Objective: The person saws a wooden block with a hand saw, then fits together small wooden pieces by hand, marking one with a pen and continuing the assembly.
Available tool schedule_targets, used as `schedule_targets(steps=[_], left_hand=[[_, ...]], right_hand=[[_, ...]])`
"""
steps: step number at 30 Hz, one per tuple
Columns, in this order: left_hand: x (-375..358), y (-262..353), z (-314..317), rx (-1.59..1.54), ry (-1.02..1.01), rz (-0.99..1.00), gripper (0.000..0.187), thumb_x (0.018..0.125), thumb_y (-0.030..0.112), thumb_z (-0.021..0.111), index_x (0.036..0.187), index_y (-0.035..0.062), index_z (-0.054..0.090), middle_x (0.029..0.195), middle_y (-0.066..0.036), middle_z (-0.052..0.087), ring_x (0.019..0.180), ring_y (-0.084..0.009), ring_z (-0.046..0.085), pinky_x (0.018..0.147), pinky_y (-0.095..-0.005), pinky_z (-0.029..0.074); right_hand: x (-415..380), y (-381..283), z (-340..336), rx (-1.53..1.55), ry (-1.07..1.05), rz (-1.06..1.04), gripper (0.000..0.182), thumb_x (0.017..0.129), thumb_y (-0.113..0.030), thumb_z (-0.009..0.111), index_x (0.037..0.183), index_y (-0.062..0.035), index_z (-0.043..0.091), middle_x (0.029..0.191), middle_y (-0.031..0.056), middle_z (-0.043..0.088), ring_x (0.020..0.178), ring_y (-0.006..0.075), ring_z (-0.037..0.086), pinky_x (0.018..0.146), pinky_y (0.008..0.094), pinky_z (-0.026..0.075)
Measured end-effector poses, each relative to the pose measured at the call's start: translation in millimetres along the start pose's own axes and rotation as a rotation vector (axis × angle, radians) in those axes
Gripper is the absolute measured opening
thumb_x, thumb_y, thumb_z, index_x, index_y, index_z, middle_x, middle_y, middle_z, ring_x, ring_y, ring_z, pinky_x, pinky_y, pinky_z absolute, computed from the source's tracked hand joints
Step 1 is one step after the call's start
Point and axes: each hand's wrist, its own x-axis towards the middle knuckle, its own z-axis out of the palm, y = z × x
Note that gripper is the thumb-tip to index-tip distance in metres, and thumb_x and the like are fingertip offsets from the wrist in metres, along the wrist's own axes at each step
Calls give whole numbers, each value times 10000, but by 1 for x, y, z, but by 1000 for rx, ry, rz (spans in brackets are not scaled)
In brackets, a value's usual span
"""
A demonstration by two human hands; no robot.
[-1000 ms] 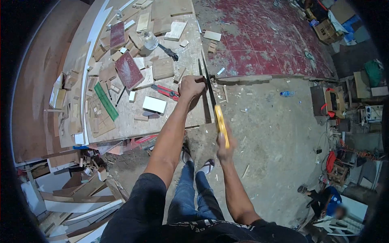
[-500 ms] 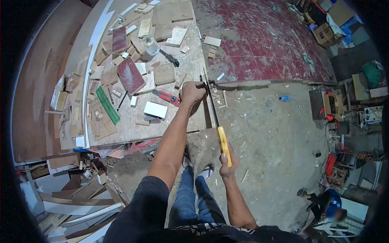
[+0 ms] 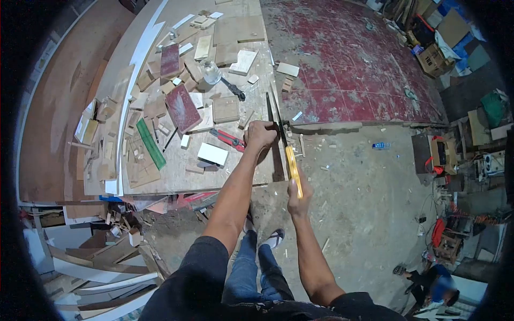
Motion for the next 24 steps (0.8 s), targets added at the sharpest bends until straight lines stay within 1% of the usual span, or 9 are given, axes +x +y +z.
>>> schedule_targets(steps=[2,3,6,8,14,16,19,21,24], left_hand=[[-3,1,1,-46,-20,36,465,668,331,686,1103,175,736,1135,-130,693,1046,-283,669,947,-353,500],[-9,12,-7,-51,-27,23,399,667,289,652,1050,243,753,1071,-118,709,1001,-294,679,909,-371,524],[-6,6,-2,-81,-19,39,400,662,289,652,1044,234,756,1070,-117,711,997,-298,679,900,-367,527],[-8,4,3,-40,33,38,407,661,297,656,1052,241,754,1079,-119,707,1005,-305,676,909,-375,522],[0,0,3,-8,15,49,410,659,317,672,1058,261,751,1092,-119,704,1015,-309,671,925,-387,512],[-4,4,1,-13,-17,29,404,660,316,671,1052,265,753,1089,-118,705,1014,-308,672,927,-385,512],[-1,-3,4,-31,-16,15,390,659,310,668,1037,272,757,1079,-114,709,1011,-307,673,925,-381,513],[5,-8,11,-65,24,50,382,657,297,659,1025,273,760,1069,-111,711,1000,-306,675,912,-377,519],[2,-5,10,-83,15,32,376,658,293,658,1017,259,763,1069,-111,711,998,-306,675,904,-377,521]], right_hand=[[-47,-1,-19,-2,19,-6,491,950,-272,496,1327,39,541,876,72,645,561,86,467,534,244,394],[-70,-1,-29,2,26,-39,471,955,-250,492,1333,27,543,804,49,615,549,85,453,519,246,379],[-54,3,-26,-19,43,-139,456,964,-239,475,1337,14,549,719,17,579,535,68,425,506,244,358],[-8,-1,-7,15,-40,92,469,929,-183,478,1299,100,532,1247,272,610,1187,350,596,1035,401,424],[-76,-21,-38,110,-19,38,444,938,-190,510,1306,57,545,1201,246,641,1128,354,624,991,400,455],[-41,-15,-26,61,6,21,441,945,-191,497,1302,64,544,1195,249,643,1131,357,622,997,403,451],[-1,-18,-12,68,-120,235,456,942,-185,484,1307,85,532,1234,269,617,1173,364,598,1022,419,433],[-44,2,-21,-73,-28,79,450,940,-177,494,1311,75,535,1209,263,633,1149,333,617,987,396,458],[-66,-21,-38,66,27,-24,427,947,-178,520,1315,37,549,1158,244,661,1078,309,652,922,364,485]])
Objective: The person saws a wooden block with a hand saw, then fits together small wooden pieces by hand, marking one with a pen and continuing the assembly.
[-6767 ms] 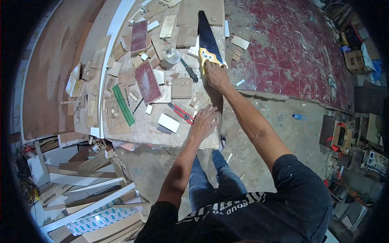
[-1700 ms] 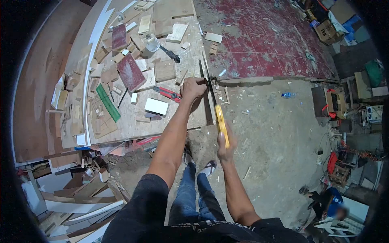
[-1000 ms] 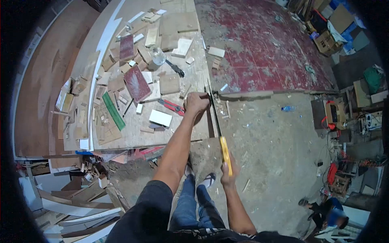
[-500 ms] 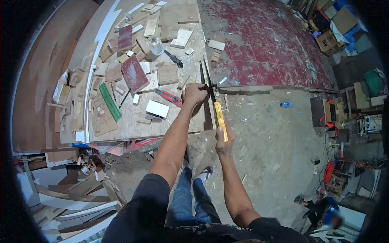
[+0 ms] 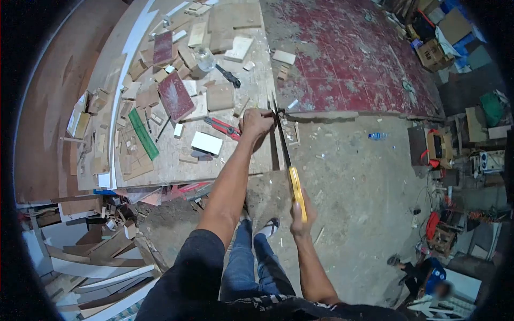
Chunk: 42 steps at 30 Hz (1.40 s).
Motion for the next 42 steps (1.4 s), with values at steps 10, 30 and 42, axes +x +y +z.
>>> schedule_targets(steps=[10,30,42], left_hand=[[-2,0,3,26,-24,-17,379,668,313,668,1031,257,760,1085,-113,708,1030,-318,665,913,-405,515],[-1,9,-7,-45,-63,-9,357,658,328,700,1001,250,762,1000,-114,723,933,-293,696,855,-382,539],[-4,7,-4,28,57,-6,346,646,297,671,973,244,768,986,-107,725,945,-274,695,837,-366,537]], right_hand=[[9,5,4,11,-48,74,447,944,-168,507,1320,72,530,1195,280,632,1062,342,645,936,407,479],[47,-15,18,-100,-47,90,451,949,-185,512,1344,31,525,1096,242,679,903,290,681,804,371,506],[84,5,39,112,-116,126,447,945,-136,506,1362,22,514,1298,220,600,1222,315,572,1056,391,397]])
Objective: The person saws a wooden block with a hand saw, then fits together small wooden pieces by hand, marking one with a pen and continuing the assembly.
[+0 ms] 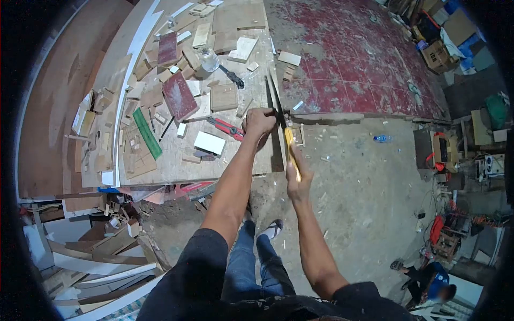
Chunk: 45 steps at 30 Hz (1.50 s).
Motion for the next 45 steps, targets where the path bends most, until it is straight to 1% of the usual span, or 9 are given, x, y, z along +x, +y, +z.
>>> schedule_targets(steps=[12,14,15,18,20,22,26,44,45], left_hand=[[10,-1,3,67,-56,-26,438,660,338,664,1086,272,741,1116,-106,700,1036,-314,668,945,-390,505],[3,3,3,54,-71,-28,424,664,326,664,1075,260,747,1121,-101,700,1037,-309,668,954,-389,499],[1,7,-2,43,-103,-27,441,672,342,671,1099,254,738,1125,-109,700,1051,-300,665,955,-387,496],[4,4,-5,58,-69,-64,458,679,351,674,1125,261,728,1115,-108,707,1064,-289,662,957,-393,490],[5,5,-2,55,-68,-36,457,674,375,685,1112,256,733,1103,-105,711,1056,-288,665,952,-396,492],[11,-1,1,59,-75,-8,477,655,428,720,1097,249,740,1096,-99,714,1047,-285,669,936,-387,498],[1,0,3,29,-69,-45,475,663,394,719,1111,234,735,1091,-95,717,1027,-270,677,927,-352,497],[4,3,4,63,-23,-2,433,696,330,734,1108,198,734,1024,-113,732,927,-244,710,863,-329,532],[1,-1,5,74,-32,-6,433,696,330,734,1108,198,734,1024,-113,732,927,-244,710,863,-329,532]], right_hand=[[-49,20,-18,-234,57,-248,409,924,-78,513,1316,28,561,1288,213,609,1252,283,552,1074,376,377],[-63,16,-28,-235,60,-387,411,960,-113,486,1352,-6,546,1165,126,657,788,137,542,738,270,460],[-45,13,-22,-138,24,-128,410,957,-131,500,1342,-3,554,1158,127,662,792,137,562,753,274,469],[21,15,1,-90,43,-256,422,951,-157,517,1342,-4,554,1129,122,670,684,89,518,651,239,447],[-44,11,-16,-120,25,-121,424,950,-165,522,1342,-8,557,1154,124,671,686,71,525,653,229,445],[-79,-7,-27,-34,28,-195,395,947,-104,505,1318,23,556,1295,195,611,1199,261,592,1025,339,421],[14,-2,-3,-41,3,-125,418,943,-151,501,1314,34,559,1272,231,613,1234,299,565,1064,377,391],[1,14,-11,15,-13,-69,398,953,-139,505,1307,30,564,1309,217,593,1240,292,561,1062,382,391],[17,16,-6,-87,-18,-112,445,962,-175,474,1359,17,527,1130,150,677,689,91,545,652,232,453]])
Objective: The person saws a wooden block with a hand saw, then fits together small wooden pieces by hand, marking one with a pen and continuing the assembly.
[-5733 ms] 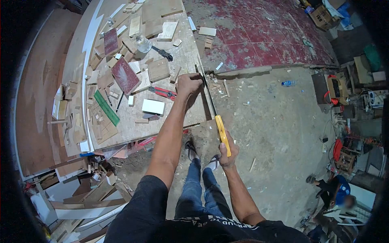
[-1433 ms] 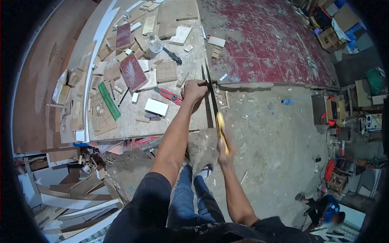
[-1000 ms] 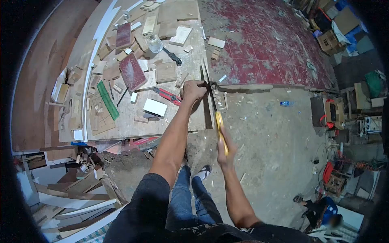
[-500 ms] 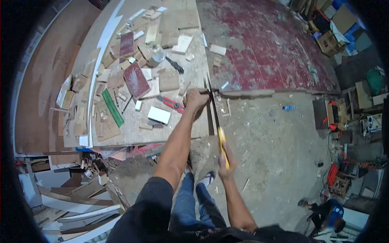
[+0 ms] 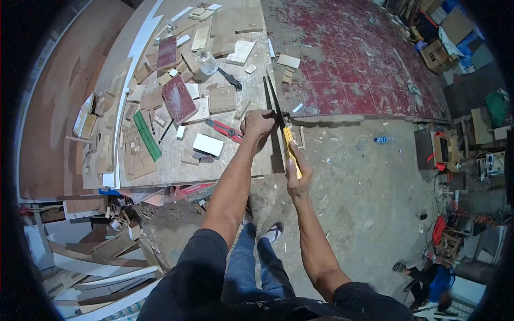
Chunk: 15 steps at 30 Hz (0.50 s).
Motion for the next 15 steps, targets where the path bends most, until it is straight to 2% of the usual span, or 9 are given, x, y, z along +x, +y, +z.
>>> schedule_targets(steps=[1,4,7,8,9,10,11,13,15], left_hand=[[4,1,-1,-53,2,-19,431,695,332,734,1107,205,735,1026,-116,730,933,-246,709,867,-331,531],[16,-2,-1,-74,-28,-4,440,687,337,730,1111,219,732,1030,-113,728,937,-251,708,856,-329,533],[5,4,-5,-96,-28,38,449,680,354,722,1115,241,731,1060,-90,724,981,-261,697,877,-340,521],[0,13,-13,-82,-18,-6,442,685,364,722,1109,242,733,1080,-85,720,1014,-262,685,908,-356,505],[-7,15,-11,-60,-27,-53,435,689,374,723,1103,243,736,1099,-79,715,1047,-264,673,939,-372,489],[-1,2,5,-56,138,17,337,667,350,645,969,255,761,976,-92,725,956,-295,684,863,-392,521],[-2,5,6,-59,129,19,337,667,350,645,969,255,761,976,-92,725,956,-295,684,863,-392,521],[2,7,-6,-63,-30,40,382,662,355,646,1012,249,756,995,-105,722,968,-294,684,868,-391,521],[8,-1,1,-111,-59,23,435,687,385,727,1099,247,739,1107,-60,717,1034,-257,677,931,-374,498]], right_hand=[[-17,-1,-3,3,7,4,445,962,-175,474,1359,17,527,1130,150,677,689,91,545,652,232,453],[-99,-9,-20,-63,111,-166,446,957,-168,491,1364,11,524,1198,187,655,1023,201,631,898,325,471],[-62,-6,-17,-67,27,-68,446,955,-172,502,1364,4,527,1213,199,647,1031,209,633,894,322,472],[-24,8,-3,-81,95,-225,440,954,-176,511,1360,-10,541,1098,144,674,826,155,604,782,298,483],[-32,10,-2,-79,95,-213,440,954,-176,511,1360,-10,541,1098,144,674,826,155,604,782,298,483],[-35,11,1,-37,87,-103,435,956,-180,511,1356,-14,549,1047,115,669,767,127,563,732,277,466],[-41,12,-2,-7,77,10,430,958,-184,511,1352,-18,556,996,85,663,707,99,522,681,255,450],[-70,23,-9,-18,74,-29,429,961,-189,506,1349,-15,555,904,39,636,664,76,496,623,235,418],[-83,9,-18,-55,121,-274,438,965,-188,497,1366,-16,536,801,-8,565,600,65,432,562,231,368]])
